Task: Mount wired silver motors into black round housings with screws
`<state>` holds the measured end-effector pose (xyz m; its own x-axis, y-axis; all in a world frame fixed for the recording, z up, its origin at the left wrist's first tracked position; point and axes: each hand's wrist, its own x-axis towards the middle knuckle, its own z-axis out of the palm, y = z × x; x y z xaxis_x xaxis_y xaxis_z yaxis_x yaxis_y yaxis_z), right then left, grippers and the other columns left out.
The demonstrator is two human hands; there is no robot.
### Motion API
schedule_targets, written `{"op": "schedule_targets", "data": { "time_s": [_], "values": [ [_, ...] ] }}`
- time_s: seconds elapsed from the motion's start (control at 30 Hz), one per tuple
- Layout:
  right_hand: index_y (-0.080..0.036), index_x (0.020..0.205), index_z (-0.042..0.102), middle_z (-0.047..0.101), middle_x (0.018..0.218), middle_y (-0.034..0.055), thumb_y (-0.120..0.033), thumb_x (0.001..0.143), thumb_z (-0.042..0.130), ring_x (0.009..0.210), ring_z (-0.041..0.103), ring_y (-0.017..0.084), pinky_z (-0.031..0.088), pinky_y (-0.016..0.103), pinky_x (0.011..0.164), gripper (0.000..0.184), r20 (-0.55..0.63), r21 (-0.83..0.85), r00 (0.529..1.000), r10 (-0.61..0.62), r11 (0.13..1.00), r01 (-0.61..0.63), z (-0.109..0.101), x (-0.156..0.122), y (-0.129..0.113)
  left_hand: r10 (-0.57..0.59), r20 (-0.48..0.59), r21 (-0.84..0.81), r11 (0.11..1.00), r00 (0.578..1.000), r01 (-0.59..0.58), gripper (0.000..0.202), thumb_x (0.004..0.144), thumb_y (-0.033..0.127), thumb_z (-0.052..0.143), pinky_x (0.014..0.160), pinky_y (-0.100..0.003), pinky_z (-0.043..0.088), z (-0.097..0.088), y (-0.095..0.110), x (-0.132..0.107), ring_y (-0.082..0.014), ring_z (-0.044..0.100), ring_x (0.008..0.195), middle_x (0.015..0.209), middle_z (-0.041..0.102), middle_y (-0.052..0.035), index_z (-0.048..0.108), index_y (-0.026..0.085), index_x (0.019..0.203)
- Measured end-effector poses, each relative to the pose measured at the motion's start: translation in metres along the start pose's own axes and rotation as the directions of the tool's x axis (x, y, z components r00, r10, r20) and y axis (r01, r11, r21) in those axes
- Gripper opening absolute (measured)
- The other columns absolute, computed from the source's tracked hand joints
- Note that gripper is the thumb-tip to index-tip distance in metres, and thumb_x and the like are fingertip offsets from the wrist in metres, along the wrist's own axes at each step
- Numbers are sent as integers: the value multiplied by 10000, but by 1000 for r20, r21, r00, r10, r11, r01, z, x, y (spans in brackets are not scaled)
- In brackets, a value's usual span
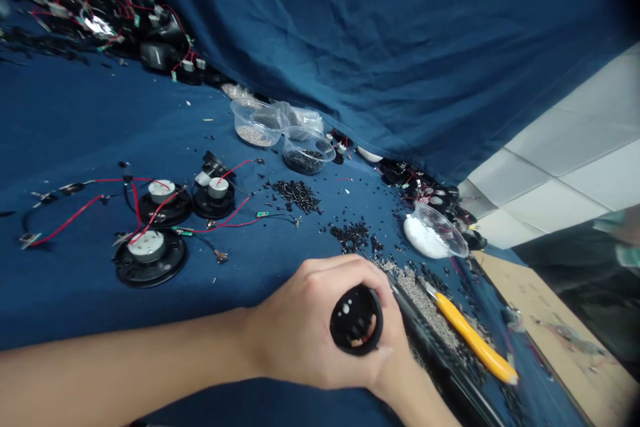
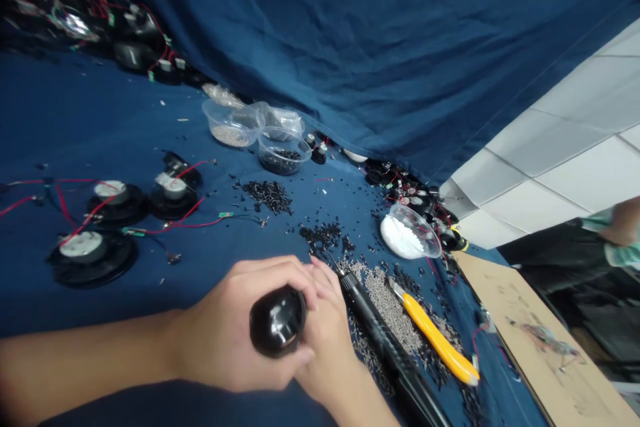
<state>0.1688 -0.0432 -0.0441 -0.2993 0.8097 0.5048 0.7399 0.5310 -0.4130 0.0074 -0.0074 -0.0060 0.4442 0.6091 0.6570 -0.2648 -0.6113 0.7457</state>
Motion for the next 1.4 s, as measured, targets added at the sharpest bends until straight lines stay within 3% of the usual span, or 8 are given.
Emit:
{"op": "schedule_targets", "data": {
  "time_s": [0.17, 0.4, 0.53, 0.77, 1.0, 1.1, 1.27, 1.4],
  "values": [
    [-237, 1054, 544, 652, 983, 71, -191, 839, 456, 932, 624, 299, 452, 543, 958, 236, -192, -159, 980, -52, 987, 21, 3, 5, -11, -20, -121, 24, 999, 992, 23, 331, 638, 101, 705, 870, -233, 500, 4, 4, 0, -153, 652, 903, 952, 677, -41, 584, 138, 944],
    [-209, 1079, 514, 626, 1065, 67, -185, 834, 384, 1055, 574, 264, 376, 539, 1043, 279, 107, -7, 977, -187, 982, 189, -17, 17, -15, -92, -15, 23, 995, 996, 93, 327, 634, 107, 713, 869, -263, 506, -4, 2, 1, -167, 653, 884, 933, 680, -43, 589, 135, 936],
    [-224, 943, 522, 622, 902, 33, -187, 815, 437, 927, 590, 246, 412, 498, 997, 158, 11, -1, 988, -156, 988, 156, -13, 13, -11, -77, -30, 34, 996, 997, 78, 322, 643, 112, 717, 880, -241, 494, -1, 2, 0, -155, 645, 908, 947, 668, -35, 588, 134, 938],
    [-221, 1144, 508, 624, 1088, 90, -81, 834, 408, 989, 593, 285, 389, 511, 973, 354, -186, -197, 974, -131, 976, 94, 1, 6, -15, -87, -189, 66, 993, 978, 101, 297, 647, 131, 698, 843, -227, 490, 8, 8, -2, -142, 648, 873, 907, 665, -8, 582, 159, 919],
    [-217, 1094, 550, 633, 1093, 62, -174, 838, 410, 1033, 585, 263, 491, 438, 851, 294, 111, 51, 983, -149, 988, 144, -12, 18, -17, -182, -7, 37, 983, 983, 182, 291, 624, 139, 702, 851, -316, 518, -6, 1, -1, -196, 653, 857, 917, 685, -45, 596, 155, 894],
    [-216, 892, 564, 641, 926, 38, -184, 826, 425, 941, 599, 249, 479, 445, 881, 158, 55, 69, 992, -110, 992, 106, -9, 18, -16, -151, 14, 56, 987, 989, 150, 291, 629, 113, 695, 845, -300, 510, -4, 1, 0, -184, 645, 861, 917, 674, -42, 598, 149, 901],
    [-201, 1040, 525, 622, 958, 63, -145, 855, 430, 913, 599, 252, 450, 490, 919, 216, -229, -95, 968, -99, 992, 79, 2, 17, -16, -179, -181, 44, 981, 967, 190, 272, 655, 116, 669, 822, -278, 501, 10, 4, 4, -168, 643, 861, 927, 669, -23, 588, 163, 910],
    [-169, 1233, 472, 605, 1093, 113, -156, 869, 391, 1065, 559, 290, 417, 534, 968, 373, -143, -200, 970, -197, 965, 166, -2, 20, -15, -316, -240, -7, 946, 918, 324, 263, 675, 135, 646, 785, -280, 515, 7, 3, 5, -175, 661, 851, 928, 693, -23, 591, 163, 931]
  ]
}}
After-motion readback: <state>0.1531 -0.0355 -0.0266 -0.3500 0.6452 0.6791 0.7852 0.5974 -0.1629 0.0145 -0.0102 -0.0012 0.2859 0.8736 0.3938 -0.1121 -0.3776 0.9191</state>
